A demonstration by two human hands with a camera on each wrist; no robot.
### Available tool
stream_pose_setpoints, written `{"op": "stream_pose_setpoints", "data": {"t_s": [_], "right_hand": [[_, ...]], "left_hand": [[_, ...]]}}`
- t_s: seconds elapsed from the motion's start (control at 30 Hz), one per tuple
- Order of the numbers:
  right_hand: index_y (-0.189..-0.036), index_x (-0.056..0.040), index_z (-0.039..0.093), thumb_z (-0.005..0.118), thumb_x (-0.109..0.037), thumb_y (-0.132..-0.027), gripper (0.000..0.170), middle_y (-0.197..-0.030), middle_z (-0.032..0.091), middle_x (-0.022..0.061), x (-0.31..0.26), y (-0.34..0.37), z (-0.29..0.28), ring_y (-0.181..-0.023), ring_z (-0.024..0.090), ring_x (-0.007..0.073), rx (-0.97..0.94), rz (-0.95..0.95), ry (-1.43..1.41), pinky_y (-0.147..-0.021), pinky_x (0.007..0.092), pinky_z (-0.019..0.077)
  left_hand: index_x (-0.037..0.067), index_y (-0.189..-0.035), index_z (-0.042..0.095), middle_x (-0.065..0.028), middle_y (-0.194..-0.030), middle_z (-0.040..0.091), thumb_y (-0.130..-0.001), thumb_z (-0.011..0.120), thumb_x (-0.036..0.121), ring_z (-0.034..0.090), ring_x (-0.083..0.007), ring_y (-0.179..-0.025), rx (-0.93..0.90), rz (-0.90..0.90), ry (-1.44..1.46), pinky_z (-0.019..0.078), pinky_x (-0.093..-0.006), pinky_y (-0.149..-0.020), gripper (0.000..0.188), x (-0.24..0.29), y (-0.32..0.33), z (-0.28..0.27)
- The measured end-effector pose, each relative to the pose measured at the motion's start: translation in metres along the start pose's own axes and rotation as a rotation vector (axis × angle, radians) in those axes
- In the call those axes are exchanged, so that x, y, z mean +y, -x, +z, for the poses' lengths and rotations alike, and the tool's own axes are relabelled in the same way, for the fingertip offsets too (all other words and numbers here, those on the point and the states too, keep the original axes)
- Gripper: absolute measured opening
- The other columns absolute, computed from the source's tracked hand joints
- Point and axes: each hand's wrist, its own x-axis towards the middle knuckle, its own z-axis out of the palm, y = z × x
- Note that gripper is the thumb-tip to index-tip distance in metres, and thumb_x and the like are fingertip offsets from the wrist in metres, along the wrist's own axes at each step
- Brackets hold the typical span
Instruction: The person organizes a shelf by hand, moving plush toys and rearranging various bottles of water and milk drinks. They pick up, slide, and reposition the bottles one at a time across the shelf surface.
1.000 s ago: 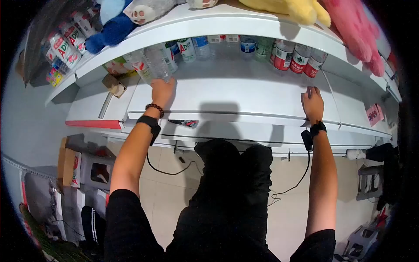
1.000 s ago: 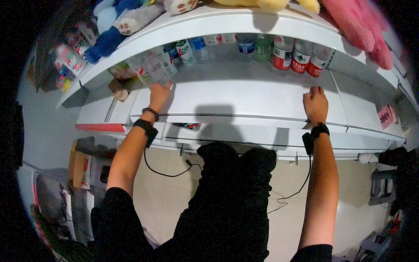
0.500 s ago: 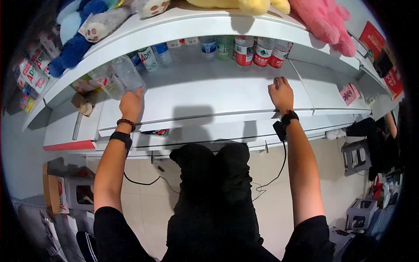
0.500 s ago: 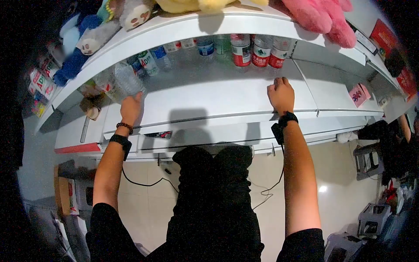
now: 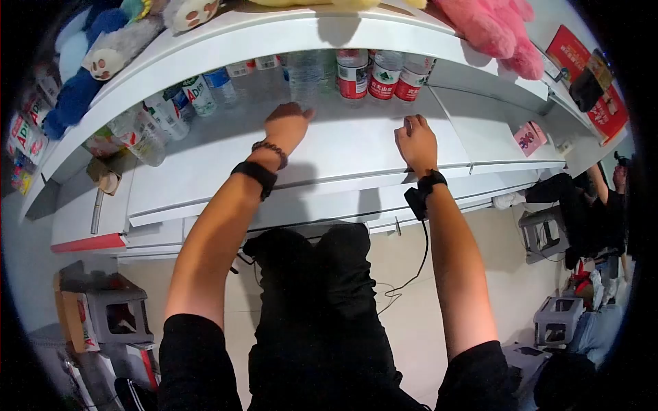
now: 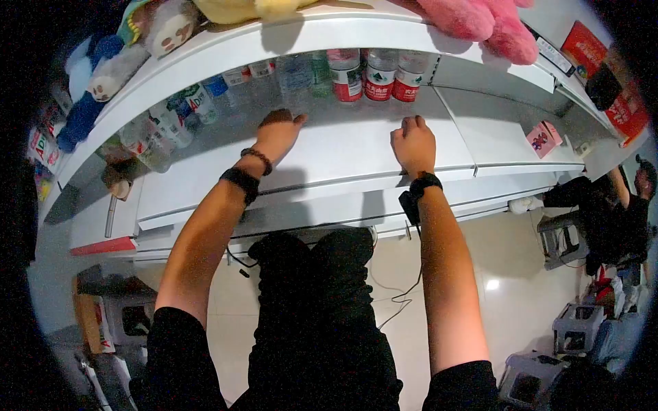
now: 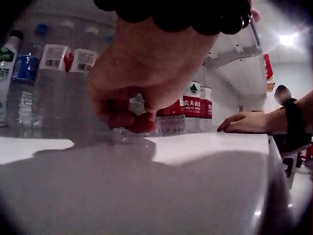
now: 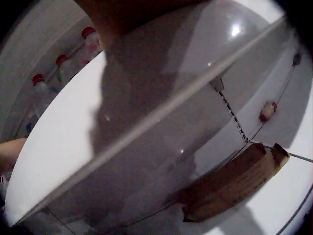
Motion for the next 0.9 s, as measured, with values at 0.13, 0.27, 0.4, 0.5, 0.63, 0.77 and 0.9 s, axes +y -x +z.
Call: {"op": "stream_pose_setpoints", "data": {"t_s": [0.13, 0.27, 0.4, 0.5, 0.63, 0.77, 0.9], "right_hand": [[-0.094, 0.0009, 0.064, 0.054, -0.018, -0.080, 0.026, -0.105, 0.062, 0.0218, 0.002, -0.001, 0.003, -0.092, 0.061, 0.0401, 0.013, 0.010, 0.019, -0.085, 0.0469, 0.0496], [-0.094, 0.0013, 0.063, 0.054, -0.018, -0.079, 0.026, -0.104, 0.062, 0.0221, -0.001, -0.002, 0.000, -0.092, 0.061, 0.0404, -0.019, 0.007, 0.041, -0.085, 0.0467, 0.0496], [-0.095, 0.0007, 0.061, 0.054, -0.019, -0.080, 0.025, -0.101, 0.061, 0.0226, 0.009, -0.002, 0.007, -0.091, 0.060, 0.0420, 0.032, -0.039, 0.007, -0.083, 0.0478, 0.0493], [-0.098, 0.0005, 0.061, 0.055, -0.019, -0.081, 0.027, -0.102, 0.062, 0.0206, 0.002, 0.000, 0.001, -0.094, 0.060, 0.0411, -0.037, 0.021, -0.027, -0.084, 0.0482, 0.0481], [-0.096, 0.0010, 0.062, 0.053, -0.019, -0.082, 0.026, -0.104, 0.061, 0.0201, -0.001, 0.000, -0.003, -0.093, 0.060, 0.0406, -0.007, -0.017, 0.000, -0.083, 0.0462, 0.0487], [-0.098, 0.0014, 0.061, 0.053, -0.019, -0.082, 0.027, -0.103, 0.060, 0.0189, 0.004, 0.000, 0.000, -0.092, 0.060, 0.0402, -0.007, 0.007, -0.001, -0.082, 0.0460, 0.0486], [-0.098, 0.0018, 0.061, 0.053, -0.019, -0.082, 0.028, -0.104, 0.061, 0.0193, 0.002, 0.002, -0.001, -0.093, 0.060, 0.0403, -0.006, 0.011, 0.026, -0.082, 0.0459, 0.0487]], "left_hand": [[-0.006, -0.094, 0.065, -0.0264, -0.101, 0.065, -0.095, 0.047, 0.052, 0.064, -0.0384, -0.094, -0.014, 0.000, 0.032, 0.0494, -0.0464, -0.083, 0.061, 0.022, -0.034, 0.020], [-0.001, -0.094, 0.070, -0.0164, -0.097, 0.070, -0.090, 0.056, 0.052, 0.067, -0.0337, -0.096, -0.062, -0.083, 0.081, 0.0534, -0.0432, -0.083, 0.055, 0.031, -0.057, 0.034], [-0.010, -0.095, 0.064, -0.0218, -0.095, 0.069, -0.090, 0.054, 0.051, 0.066, -0.0367, -0.095, -0.317, -0.076, 0.228, 0.0517, -0.0438, -0.086, 0.062, 0.021, -0.035, 0.007], [-0.014, -0.105, 0.056, -0.0266, -0.095, 0.067, -0.091, 0.053, 0.046, 0.064, -0.0424, -0.095, 0.111, -0.048, 0.123, 0.0506, -0.0442, -0.087, 0.061, -0.024, -0.002, 0.010], [-0.019, -0.100, 0.052, -0.0355, -0.091, 0.062, -0.086, 0.058, 0.031, 0.061, -0.0471, -0.091, 0.107, -0.201, 0.240, 0.0476, -0.0482, -0.085, 0.052, -0.117, 0.045, -0.034], [-0.022, -0.112, 0.037, -0.0386, -0.118, 0.044, -0.082, 0.066, 0.036, 0.053, -0.0468, -0.105, 0.586, -0.448, 0.051, 0.0440, -0.0456, -0.092, 0.072, -0.263, 0.079, -0.049], [-0.016, -0.116, 0.044, -0.0316, -0.110, 0.056, -0.078, 0.073, 0.043, 0.059, -0.0410, -0.099, 0.598, -0.642, 0.098, 0.0473, -0.0437, -0.087, 0.076, -0.298, 0.102, -0.111]]}}
